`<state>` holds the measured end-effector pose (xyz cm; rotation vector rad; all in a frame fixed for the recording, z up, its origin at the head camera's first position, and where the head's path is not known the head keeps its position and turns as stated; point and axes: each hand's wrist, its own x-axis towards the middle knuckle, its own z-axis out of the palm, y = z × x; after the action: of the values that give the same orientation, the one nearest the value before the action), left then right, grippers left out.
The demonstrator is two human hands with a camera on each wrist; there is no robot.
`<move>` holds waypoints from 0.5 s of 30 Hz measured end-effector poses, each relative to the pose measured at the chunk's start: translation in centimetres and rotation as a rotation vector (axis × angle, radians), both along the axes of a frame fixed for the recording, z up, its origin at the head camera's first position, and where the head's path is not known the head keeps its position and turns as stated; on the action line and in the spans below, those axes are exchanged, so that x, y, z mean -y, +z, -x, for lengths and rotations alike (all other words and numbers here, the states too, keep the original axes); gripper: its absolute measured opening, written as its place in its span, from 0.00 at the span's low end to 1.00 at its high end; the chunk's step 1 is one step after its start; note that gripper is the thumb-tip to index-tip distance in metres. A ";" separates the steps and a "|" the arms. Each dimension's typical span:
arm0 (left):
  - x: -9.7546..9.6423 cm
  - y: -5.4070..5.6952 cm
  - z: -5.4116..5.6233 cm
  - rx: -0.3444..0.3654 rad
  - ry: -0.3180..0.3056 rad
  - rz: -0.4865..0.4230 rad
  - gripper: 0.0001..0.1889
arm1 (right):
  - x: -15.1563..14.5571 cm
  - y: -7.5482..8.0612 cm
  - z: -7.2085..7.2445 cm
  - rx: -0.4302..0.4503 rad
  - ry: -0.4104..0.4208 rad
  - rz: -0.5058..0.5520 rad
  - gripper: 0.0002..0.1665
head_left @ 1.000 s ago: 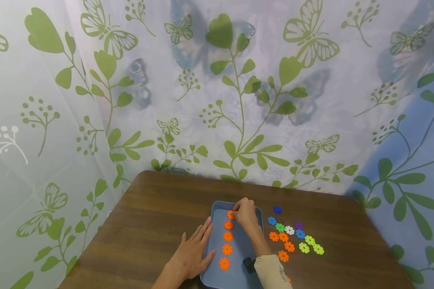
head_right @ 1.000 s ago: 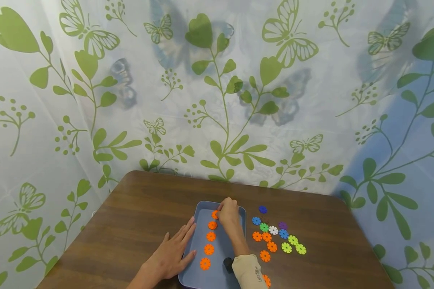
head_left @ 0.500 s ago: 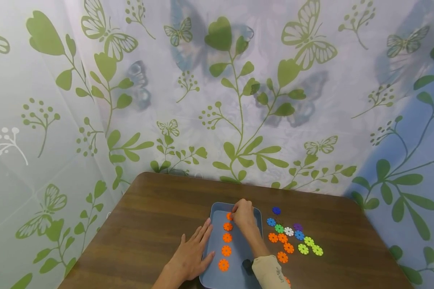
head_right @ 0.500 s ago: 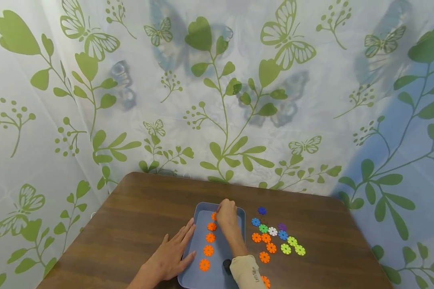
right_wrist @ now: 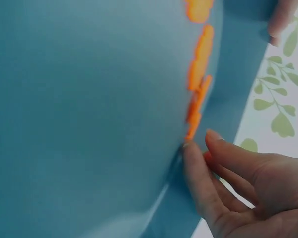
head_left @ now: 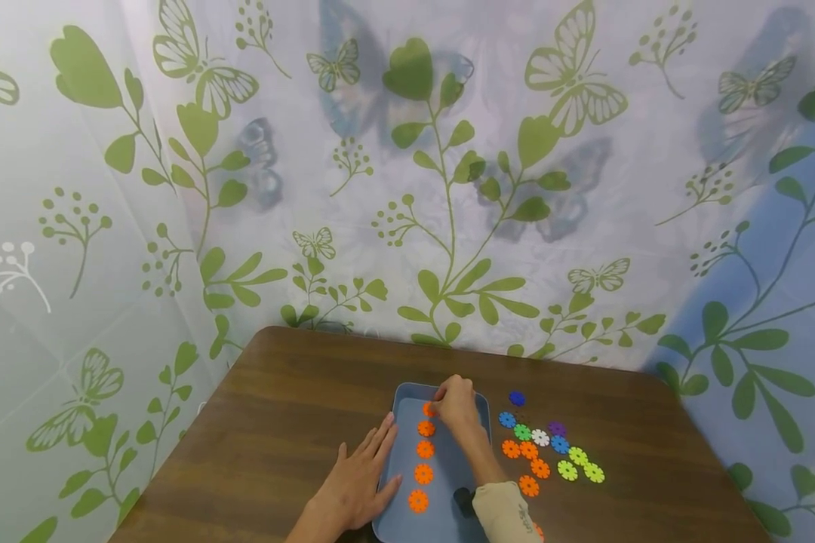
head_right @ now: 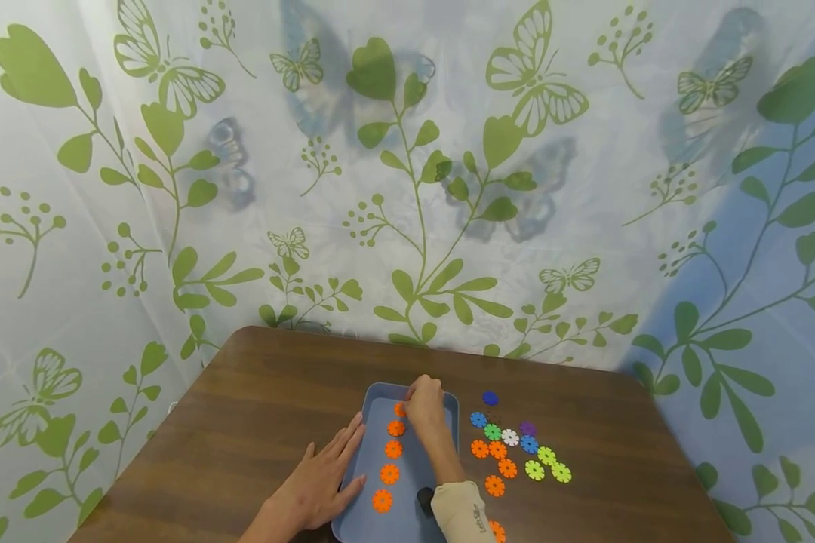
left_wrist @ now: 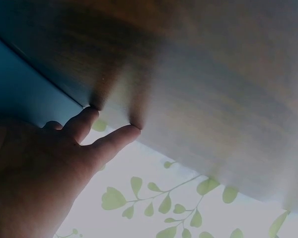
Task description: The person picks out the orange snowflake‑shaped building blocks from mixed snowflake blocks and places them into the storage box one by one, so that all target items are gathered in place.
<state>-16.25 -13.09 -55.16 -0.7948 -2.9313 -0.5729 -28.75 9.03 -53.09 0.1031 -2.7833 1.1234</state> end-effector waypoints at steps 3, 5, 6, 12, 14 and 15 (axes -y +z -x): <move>0.0 -0.1 -0.1 0.010 0.002 0.000 0.40 | -0.3 0.7 -0.4 -0.002 0.024 0.011 0.05; 0.0 -0.2 -0.1 0.013 0.007 0.001 0.40 | -0.5 1.5 -0.8 -0.011 0.034 0.010 0.05; -0.1 0.0 -0.2 0.021 0.006 -0.003 0.40 | -0.6 1.9 -1.0 -0.010 0.032 0.009 0.05; -0.1 1.0 -0.5 0.055 0.006 -0.018 0.40 | -0.9 5.4 -2.6 -0.047 0.042 0.018 0.05; -0.2 1.3 -0.5 0.071 0.008 -0.027 0.40 | -1.0 6.8 -3.3 -0.082 0.047 0.023 0.04; -0.2 1.3 -0.5 0.076 0.009 -0.026 0.40 | -1.1 7.5 -3.7 -0.098 0.045 0.021 0.03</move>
<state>-15.76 -12.87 -53.85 -0.7735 -2.9870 -0.6534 -25.01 10.12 -45.62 0.2130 -2.6950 1.1262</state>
